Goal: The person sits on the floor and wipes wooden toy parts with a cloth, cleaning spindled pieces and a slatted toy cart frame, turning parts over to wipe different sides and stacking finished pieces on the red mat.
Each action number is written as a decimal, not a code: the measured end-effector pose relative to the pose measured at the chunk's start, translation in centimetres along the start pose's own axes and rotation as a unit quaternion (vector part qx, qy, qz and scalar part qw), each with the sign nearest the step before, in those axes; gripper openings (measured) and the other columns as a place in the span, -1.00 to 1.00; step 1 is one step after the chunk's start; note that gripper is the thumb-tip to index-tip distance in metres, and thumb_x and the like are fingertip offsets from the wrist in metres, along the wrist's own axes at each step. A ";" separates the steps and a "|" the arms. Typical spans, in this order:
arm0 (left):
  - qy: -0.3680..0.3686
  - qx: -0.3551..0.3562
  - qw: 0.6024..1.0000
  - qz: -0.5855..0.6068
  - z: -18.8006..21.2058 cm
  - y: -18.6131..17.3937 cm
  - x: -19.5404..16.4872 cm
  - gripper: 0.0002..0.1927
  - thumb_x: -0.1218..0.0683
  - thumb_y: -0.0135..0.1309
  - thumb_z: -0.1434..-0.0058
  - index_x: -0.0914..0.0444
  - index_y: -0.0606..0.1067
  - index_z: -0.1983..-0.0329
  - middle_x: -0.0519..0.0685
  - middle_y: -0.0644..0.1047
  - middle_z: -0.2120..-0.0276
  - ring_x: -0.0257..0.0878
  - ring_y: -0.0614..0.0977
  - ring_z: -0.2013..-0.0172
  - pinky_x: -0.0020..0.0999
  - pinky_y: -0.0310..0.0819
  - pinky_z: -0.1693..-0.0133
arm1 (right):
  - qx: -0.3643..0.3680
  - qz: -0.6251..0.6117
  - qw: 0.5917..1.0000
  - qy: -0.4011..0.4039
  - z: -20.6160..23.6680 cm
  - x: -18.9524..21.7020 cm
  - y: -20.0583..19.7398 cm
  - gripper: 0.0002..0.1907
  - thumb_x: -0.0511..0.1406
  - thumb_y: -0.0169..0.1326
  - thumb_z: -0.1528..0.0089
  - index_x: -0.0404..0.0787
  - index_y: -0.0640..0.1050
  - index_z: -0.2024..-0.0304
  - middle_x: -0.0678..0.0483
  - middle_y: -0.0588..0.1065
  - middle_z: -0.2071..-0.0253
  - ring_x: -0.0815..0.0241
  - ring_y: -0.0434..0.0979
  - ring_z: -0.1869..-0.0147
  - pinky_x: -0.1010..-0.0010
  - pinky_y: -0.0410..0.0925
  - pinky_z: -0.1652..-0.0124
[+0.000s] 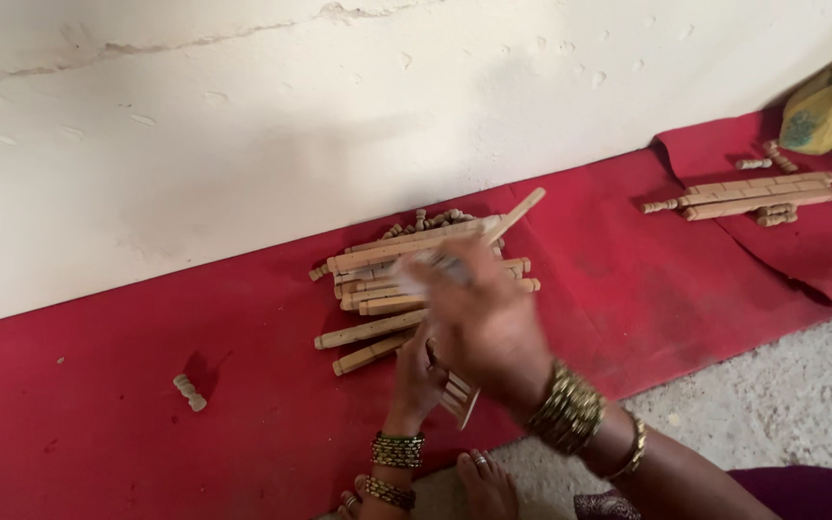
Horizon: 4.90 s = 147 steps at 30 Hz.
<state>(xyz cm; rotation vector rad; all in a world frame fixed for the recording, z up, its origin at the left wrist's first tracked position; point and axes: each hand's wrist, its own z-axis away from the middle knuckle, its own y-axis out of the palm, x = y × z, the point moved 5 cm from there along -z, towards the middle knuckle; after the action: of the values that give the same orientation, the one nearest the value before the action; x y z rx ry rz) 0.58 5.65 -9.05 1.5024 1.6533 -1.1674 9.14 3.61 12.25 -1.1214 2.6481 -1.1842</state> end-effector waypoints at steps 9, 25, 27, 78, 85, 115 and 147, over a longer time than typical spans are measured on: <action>-0.033 -0.011 0.996 0.076 0.2 1.0 1.8 -0.47 0.29 0.06 -0.24 0.35 0.34 -0.31 0.07 0.58 0.02 -0.28 0.67 0.16 -0.35 0.71 0.23 | -0.010 0.027 0.997 0.068 -1.6 -8.1 -1.6 -0.84 -0.41 0.12 -0.28 -0.20 0.65 0.11 -0.13 0.52 0.13 0.26 0.58 0.36 0.58 0.49 0.57; -0.088 0.011 0.992 0.086 0.6 0.9 3.7 -0.45 0.30 0.14 -0.21 0.36 0.34 -0.28 0.07 0.61 0.10 -0.24 0.67 0.21 -0.36 0.67 0.19 | 0.165 -0.049 0.973 0.156 0.7 -1.8 1.1 -0.77 -0.38 -0.02 -0.36 -0.08 0.60 0.01 0.04 0.54 0.15 0.33 0.53 0.41 0.59 0.40 0.63; -0.130 0.010 0.986 0.104 0.8 1.0 5.0 -0.53 0.30 0.05 -0.24 0.36 0.41 -0.25 0.07 0.60 0.07 -0.27 0.67 0.20 -0.39 0.73 0.17 | 0.018 0.057 0.998 0.036 -0.7 -4.8 -0.3 -0.64 -0.57 -0.11 -0.32 -0.17 0.65 0.07 -0.05 0.53 0.15 0.29 0.52 0.38 0.63 0.39 0.66; 0.012 -0.141 0.865 0.481 -1.9 -5.6 -8.4 -0.43 -0.15 -0.19 -0.52 0.36 0.24 -0.37 -0.03 0.42 0.22 -0.31 0.45 0.26 -0.37 0.47 0.18 | 0.109 -0.281 0.953 -0.032 1.5 1.8 -2.2 -0.60 -0.44 0.19 -0.18 -0.34 0.52 -0.08 -0.07 0.49 -0.04 -0.03 0.58 -0.08 0.23 0.61 0.03; 0.002 -0.151 0.848 0.508 -2.5 -6.0 -8.6 -0.47 -0.09 -0.11 -0.48 0.32 0.30 -0.36 -0.12 0.45 0.38 -0.40 0.43 0.45 -0.51 0.40 0.37 | 0.036 -0.279 0.952 0.119 -2.0 -3.2 0.0 -0.53 -0.42 0.19 -0.16 -0.17 0.47 -0.14 0.01 0.54 0.00 0.20 0.62 0.02 0.40 0.63 0.25; -0.011 -0.185 0.775 0.604 -3.1 -9.3 -6.1 -0.30 -0.01 -0.01 -0.39 0.46 0.19 -0.47 0.16 0.51 0.00 -0.19 0.58 0.09 -0.35 0.65 0.13 | 0.087 -0.273 0.945 -0.155 6.4 0.5 6.1 -0.71 -0.43 0.22 -0.13 -0.24 0.60 0.07 0.01 0.46 -0.04 0.07 0.54 -0.03 0.23 0.51 0.07; -0.086 -0.370 0.719 0.582 -0.6 -14.6 -1.1 -0.33 -0.30 -0.62 -0.43 0.04 0.18 0.74 -0.23 0.10 0.80 -0.34 0.13 0.71 -0.33 0.25 0.48 | 0.128 -0.207 0.962 -0.127 6.4 -0.8 11.3 -0.83 -0.50 0.12 -0.29 -0.16 0.65 0.19 0.05 0.58 0.09 0.21 0.58 0.02 0.37 0.56 0.18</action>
<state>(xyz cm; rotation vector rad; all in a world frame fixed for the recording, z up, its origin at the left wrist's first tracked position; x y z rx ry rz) -13.39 6.17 -4.81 1.3611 0.5608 0.0946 4.85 5.17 0.07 -1.6917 2.0616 -1.2853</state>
